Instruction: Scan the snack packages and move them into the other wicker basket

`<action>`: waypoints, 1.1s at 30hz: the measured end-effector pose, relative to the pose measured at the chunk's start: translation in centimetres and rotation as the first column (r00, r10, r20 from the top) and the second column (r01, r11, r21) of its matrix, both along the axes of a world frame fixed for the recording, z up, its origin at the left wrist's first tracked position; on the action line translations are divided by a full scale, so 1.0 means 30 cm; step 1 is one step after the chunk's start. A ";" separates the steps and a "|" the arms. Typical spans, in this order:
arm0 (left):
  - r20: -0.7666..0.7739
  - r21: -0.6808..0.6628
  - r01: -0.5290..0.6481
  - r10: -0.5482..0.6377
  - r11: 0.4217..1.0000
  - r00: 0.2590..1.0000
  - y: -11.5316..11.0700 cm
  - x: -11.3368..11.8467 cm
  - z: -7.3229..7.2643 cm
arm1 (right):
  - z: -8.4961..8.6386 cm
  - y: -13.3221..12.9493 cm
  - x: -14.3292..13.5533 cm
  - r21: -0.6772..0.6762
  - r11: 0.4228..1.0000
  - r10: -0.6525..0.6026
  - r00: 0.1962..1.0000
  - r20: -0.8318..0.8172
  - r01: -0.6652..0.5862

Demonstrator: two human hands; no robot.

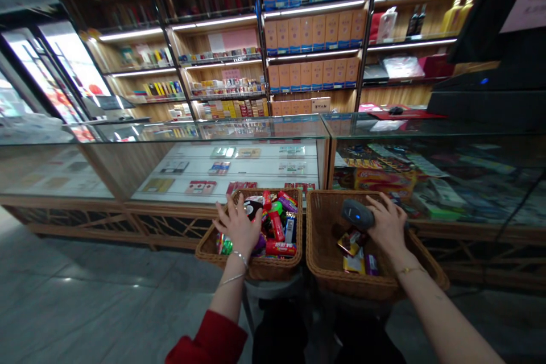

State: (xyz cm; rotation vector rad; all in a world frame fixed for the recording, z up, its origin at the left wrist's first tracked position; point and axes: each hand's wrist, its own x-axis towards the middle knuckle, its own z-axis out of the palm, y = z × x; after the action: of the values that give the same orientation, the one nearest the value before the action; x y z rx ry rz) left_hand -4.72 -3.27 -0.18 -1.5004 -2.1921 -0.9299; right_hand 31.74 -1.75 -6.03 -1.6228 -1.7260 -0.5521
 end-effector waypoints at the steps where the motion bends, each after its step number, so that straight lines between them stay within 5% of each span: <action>1: 0.000 -0.002 0.003 -0.003 1.000 1.000 0.002 0.003 0.000 | 0.001 0.000 0.000 0.001 1.000 -0.001 1.000 -0.002 0.001; 9: -0.003 0.023 0.125 -0.125 0.992 0.992 0.028 0.081 0.031 | 0.030 -0.004 -0.014 -0.022 1.000 0.013 0.999 -0.041 -0.014; 18: -0.065 -0.028 0.370 -0.371 0.928 0.926 0.070 0.311 0.062 | 0.056 0.007 -0.023 -0.065 0.998 0.006 0.998 -0.055 -0.009; 27: -0.125 -0.294 0.496 -0.548 0.817 0.827 0.145 0.544 0.049 | 0.150 0.007 0.011 -0.210 0.974 -0.093 0.996 -0.015 0.088; 33: -0.133 -0.563 0.493 -0.661 0.663 0.738 0.208 0.665 0.028 | 0.172 0.041 0.071 -0.317 0.930 -0.184 0.982 0.032 0.184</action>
State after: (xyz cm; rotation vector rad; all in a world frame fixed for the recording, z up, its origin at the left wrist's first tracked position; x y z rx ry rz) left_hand 15.23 2.98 0.66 -2.5039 -1.7712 -0.1914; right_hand 33.86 -0.53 -0.88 -2.0274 -1.7426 -0.3726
